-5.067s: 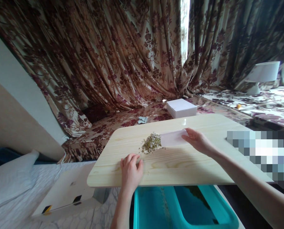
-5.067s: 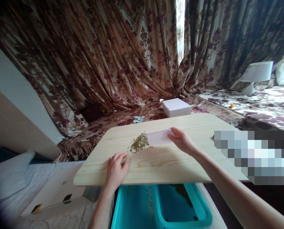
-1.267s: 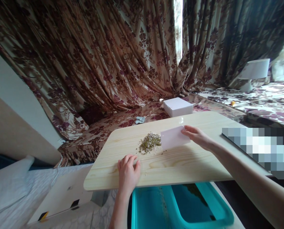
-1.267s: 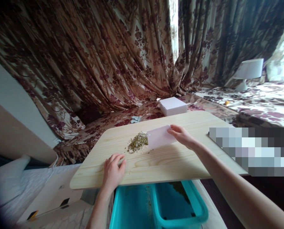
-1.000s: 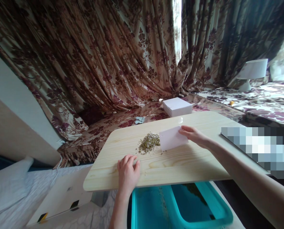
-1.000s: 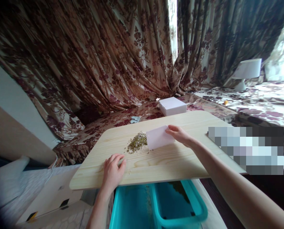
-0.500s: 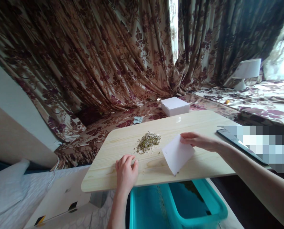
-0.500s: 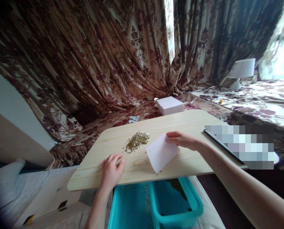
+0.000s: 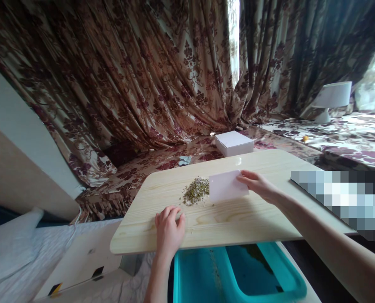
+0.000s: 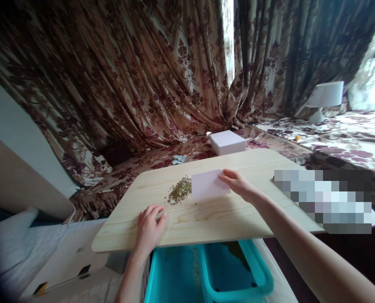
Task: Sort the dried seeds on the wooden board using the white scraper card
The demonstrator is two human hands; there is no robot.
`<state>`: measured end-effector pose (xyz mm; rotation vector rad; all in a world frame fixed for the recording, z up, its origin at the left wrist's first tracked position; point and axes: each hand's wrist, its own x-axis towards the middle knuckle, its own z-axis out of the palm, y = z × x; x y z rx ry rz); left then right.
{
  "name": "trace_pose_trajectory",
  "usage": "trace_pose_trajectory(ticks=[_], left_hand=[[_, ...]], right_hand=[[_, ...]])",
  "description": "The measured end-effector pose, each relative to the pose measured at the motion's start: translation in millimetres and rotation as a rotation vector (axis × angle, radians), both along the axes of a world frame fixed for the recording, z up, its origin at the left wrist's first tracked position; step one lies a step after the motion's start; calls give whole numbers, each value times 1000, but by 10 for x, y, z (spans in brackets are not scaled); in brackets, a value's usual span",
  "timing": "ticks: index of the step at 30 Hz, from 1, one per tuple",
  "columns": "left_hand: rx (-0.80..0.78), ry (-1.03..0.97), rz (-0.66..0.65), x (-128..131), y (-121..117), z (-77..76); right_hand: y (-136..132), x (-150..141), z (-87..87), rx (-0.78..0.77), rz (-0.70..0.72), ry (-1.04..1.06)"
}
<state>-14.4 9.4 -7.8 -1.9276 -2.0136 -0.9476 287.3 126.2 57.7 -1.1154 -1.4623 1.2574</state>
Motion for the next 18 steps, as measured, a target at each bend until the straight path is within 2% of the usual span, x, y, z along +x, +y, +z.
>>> trace_pose_trajectory(ticks=[5,11,18], left_hand=[[8,-11,-2,1,-2,3],[6,-3,-4,-3,4,2],[7,-10,1,1,-1,-1]], right_hand=[[107,-127,-49,-4,57,-27],[220,-205,-28,-83,153,-49],[157,-126,1,-184,329,-91]])
